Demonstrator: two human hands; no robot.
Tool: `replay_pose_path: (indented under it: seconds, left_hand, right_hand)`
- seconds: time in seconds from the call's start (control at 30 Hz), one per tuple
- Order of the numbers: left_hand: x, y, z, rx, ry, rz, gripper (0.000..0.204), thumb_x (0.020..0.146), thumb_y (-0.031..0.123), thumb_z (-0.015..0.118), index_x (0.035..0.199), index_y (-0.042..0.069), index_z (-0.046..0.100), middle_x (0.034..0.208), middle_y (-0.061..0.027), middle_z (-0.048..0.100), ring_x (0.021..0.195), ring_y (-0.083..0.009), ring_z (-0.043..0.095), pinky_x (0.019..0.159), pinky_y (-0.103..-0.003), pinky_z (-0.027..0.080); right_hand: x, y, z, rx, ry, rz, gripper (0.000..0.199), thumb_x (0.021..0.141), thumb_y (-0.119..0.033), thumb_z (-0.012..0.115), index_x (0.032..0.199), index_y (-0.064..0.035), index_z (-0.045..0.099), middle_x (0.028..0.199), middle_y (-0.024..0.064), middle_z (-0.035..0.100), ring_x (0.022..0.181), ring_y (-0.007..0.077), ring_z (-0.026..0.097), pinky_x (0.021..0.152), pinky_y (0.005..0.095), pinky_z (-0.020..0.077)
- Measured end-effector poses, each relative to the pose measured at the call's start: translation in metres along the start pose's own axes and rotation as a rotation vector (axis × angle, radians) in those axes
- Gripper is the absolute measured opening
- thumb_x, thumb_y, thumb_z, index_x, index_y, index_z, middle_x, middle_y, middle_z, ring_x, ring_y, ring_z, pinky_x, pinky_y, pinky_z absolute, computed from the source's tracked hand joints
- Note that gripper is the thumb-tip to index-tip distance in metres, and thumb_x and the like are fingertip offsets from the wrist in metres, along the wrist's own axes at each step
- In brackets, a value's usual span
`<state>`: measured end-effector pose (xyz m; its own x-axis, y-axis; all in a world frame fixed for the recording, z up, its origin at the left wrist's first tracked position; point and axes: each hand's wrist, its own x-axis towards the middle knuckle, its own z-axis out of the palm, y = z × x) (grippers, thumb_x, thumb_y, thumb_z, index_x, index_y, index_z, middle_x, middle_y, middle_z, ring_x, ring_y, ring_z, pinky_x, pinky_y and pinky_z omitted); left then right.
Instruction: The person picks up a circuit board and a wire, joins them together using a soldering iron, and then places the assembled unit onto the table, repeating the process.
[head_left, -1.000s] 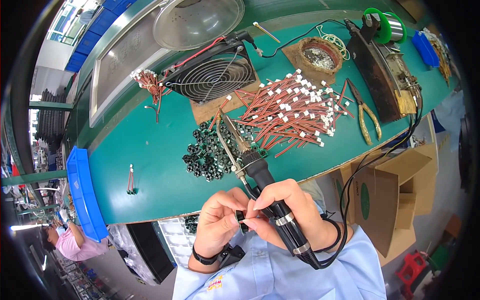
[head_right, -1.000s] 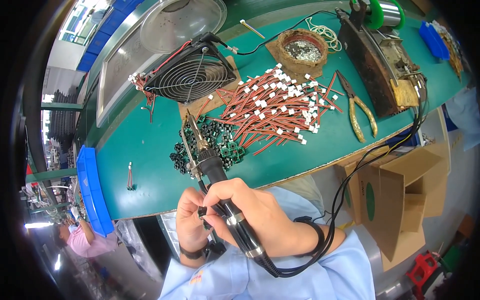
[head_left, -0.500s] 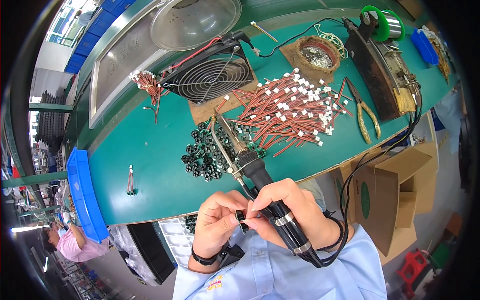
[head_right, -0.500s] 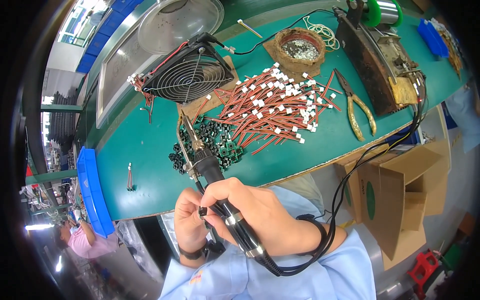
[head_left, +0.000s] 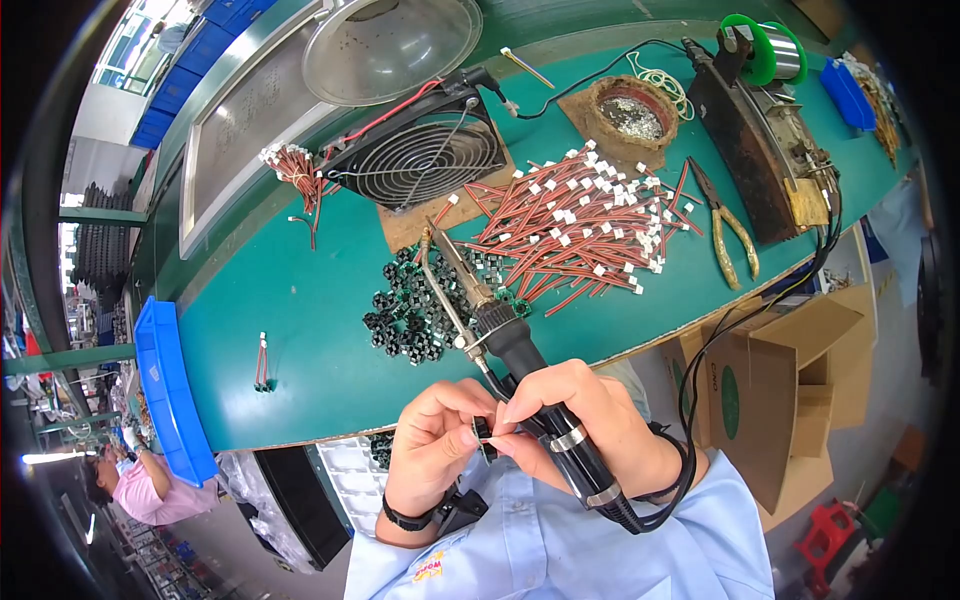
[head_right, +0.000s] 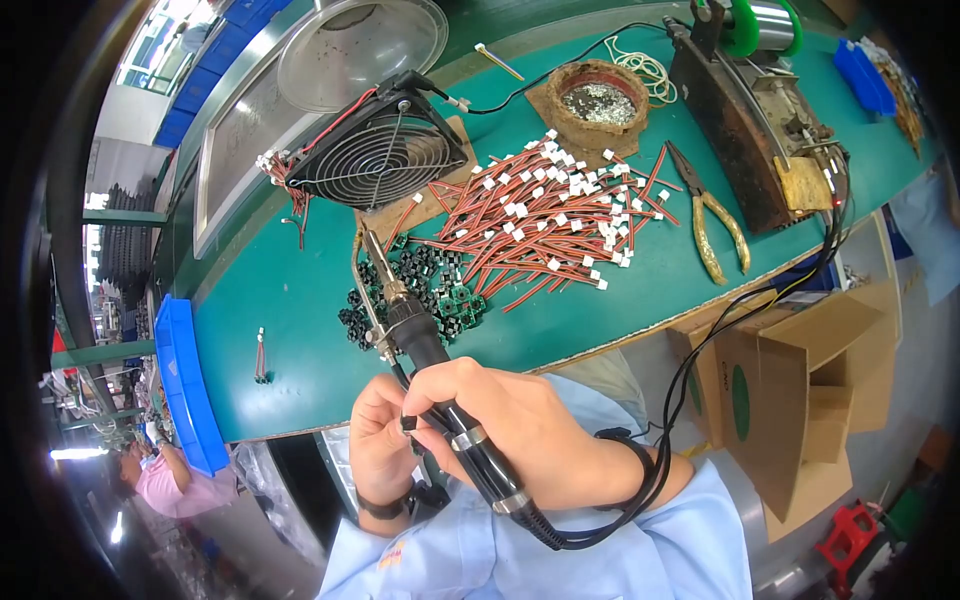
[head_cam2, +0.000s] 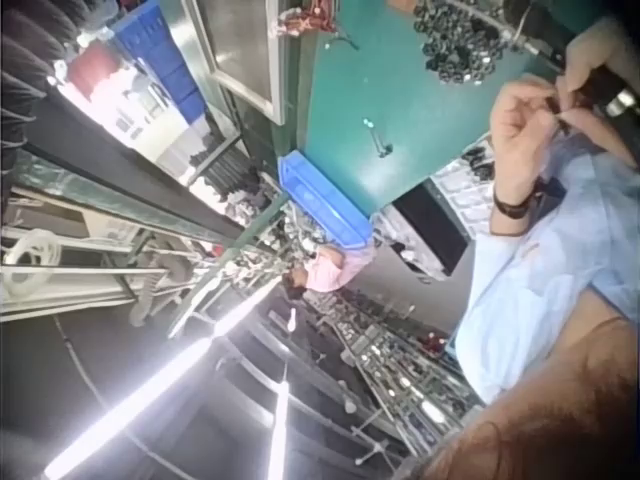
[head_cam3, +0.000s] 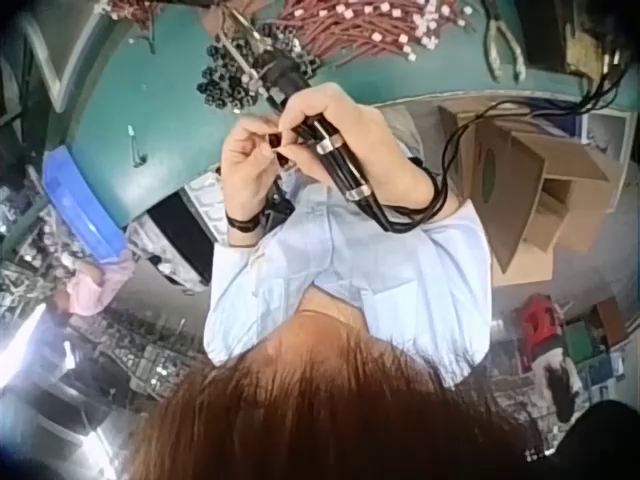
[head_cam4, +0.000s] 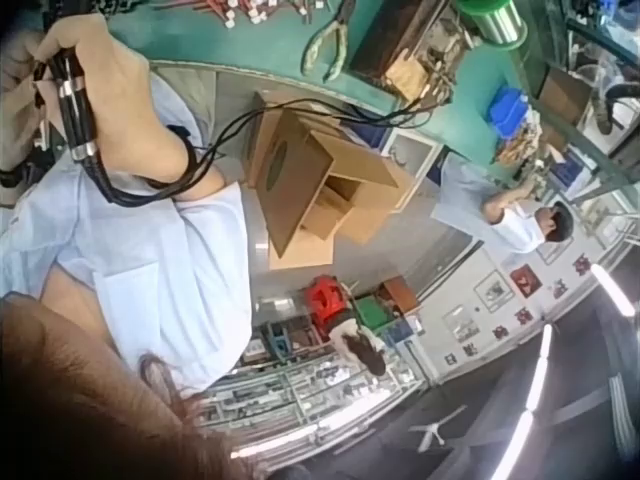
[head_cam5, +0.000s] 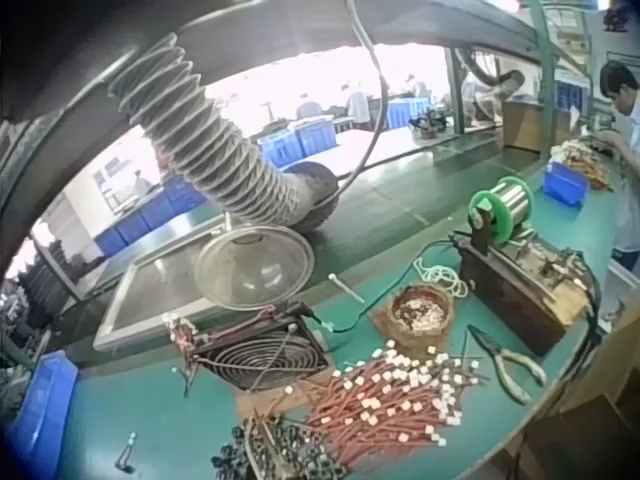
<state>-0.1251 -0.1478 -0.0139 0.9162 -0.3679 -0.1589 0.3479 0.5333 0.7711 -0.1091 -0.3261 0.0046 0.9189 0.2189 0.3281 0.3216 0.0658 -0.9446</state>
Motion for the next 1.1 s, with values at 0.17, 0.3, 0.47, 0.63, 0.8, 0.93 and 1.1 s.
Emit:
replay_pose_path:
  seconds: [0.17,0.3,0.47,0.63,0.8,0.93,1.1]
  left_hand:
    - [0.000,0.007,-0.001,0.148,-0.013,-0.005,0.016,0.086,0.002,0.058,0.101,-0.003,0.056,0.097,-0.0123,0.057,0.090,-0.0185,0.056,0.079,-0.030,0.045]
    - [0.000,0.009,0.001,0.249,0.006,-0.001,0.018,0.085,-0.002,0.057,0.102,-0.004,0.056,0.098,-0.0127,0.057,0.088,-0.0183,0.057,0.077,-0.029,0.046]
    - [0.001,0.011,0.008,0.452,0.068,0.043,0.019,0.082,-0.008,0.058,0.100,-0.004,0.058,0.099,-0.0137,0.058,0.086,-0.0178,0.059,0.073,-0.027,0.048]
    - [-0.002,0.007,0.012,0.847,0.128,0.158,0.020,0.079,-0.009,0.060,0.098,-0.004,0.059,0.100,-0.0139,0.058,0.088,-0.0178,0.059,0.074,-0.028,0.049]
    - [-0.006,0.003,0.010,0.709,0.093,0.237,0.019,0.079,-0.009,0.061,0.098,-0.004,0.060,0.101,-0.0130,0.057,0.090,-0.0167,0.060,0.075,-0.027,0.049]
    - [-0.004,0.005,0.010,0.379,0.080,0.085,0.018,0.080,-0.007,0.059,0.098,-0.004,0.060,0.104,-0.0123,0.055,0.092,-0.0172,0.059,0.080,-0.028,0.048]
    - [0.001,0.009,0.006,0.129,0.119,-0.174,0.013,0.081,-0.002,0.058,0.094,-0.003,0.058,0.105,-0.0127,0.053,0.097,-0.0198,0.057,0.087,-0.032,0.045]
  right_hand:
    - [0.004,0.002,-0.008,-0.001,-0.060,0.015,0.034,0.072,0.003,0.072,0.096,-0.0055,0.050,0.084,0.0068,0.061,0.072,0.0171,0.064,0.062,0.0275,0.0507]
    - [0.001,0.004,-0.014,-0.076,-0.104,0.086,0.031,0.074,-0.003,0.067,0.100,-0.0112,0.052,0.081,0.0013,0.060,0.068,0.0212,0.059,0.064,0.0307,0.0421]
    - [0.003,0.005,-0.021,-0.214,-0.173,0.066,0.029,0.074,-0.008,0.069,0.098,-0.0131,0.053,0.078,-0.0015,0.059,0.066,0.0184,0.058,0.068,0.0285,0.0372]
    - [0.006,0.003,-0.016,-0.315,-0.093,0.027,0.032,0.072,-0.010,0.072,0.097,-0.0141,0.053,0.076,-0.0025,0.058,0.066,0.0168,0.056,0.071,0.0299,0.0347]
    - [0.001,0.004,-0.014,-0.400,-0.038,-0.047,0.035,0.069,-0.009,0.076,0.096,-0.0140,0.053,0.077,-0.0033,0.060,0.064,0.0153,0.054,0.071,0.0319,0.0339]
    - [-0.003,0.005,-0.011,-0.362,-0.012,-0.060,0.036,0.068,-0.009,0.077,0.095,-0.0136,0.053,0.078,-0.0036,0.060,0.061,0.0152,0.053,0.071,0.0319,0.0338]
    - [-0.004,0.008,-0.005,-0.369,-0.014,-0.088,0.037,0.067,-0.008,0.078,0.094,-0.0134,0.053,0.077,-0.0033,0.060,0.060,0.0154,0.052,0.070,0.0314,0.0338]
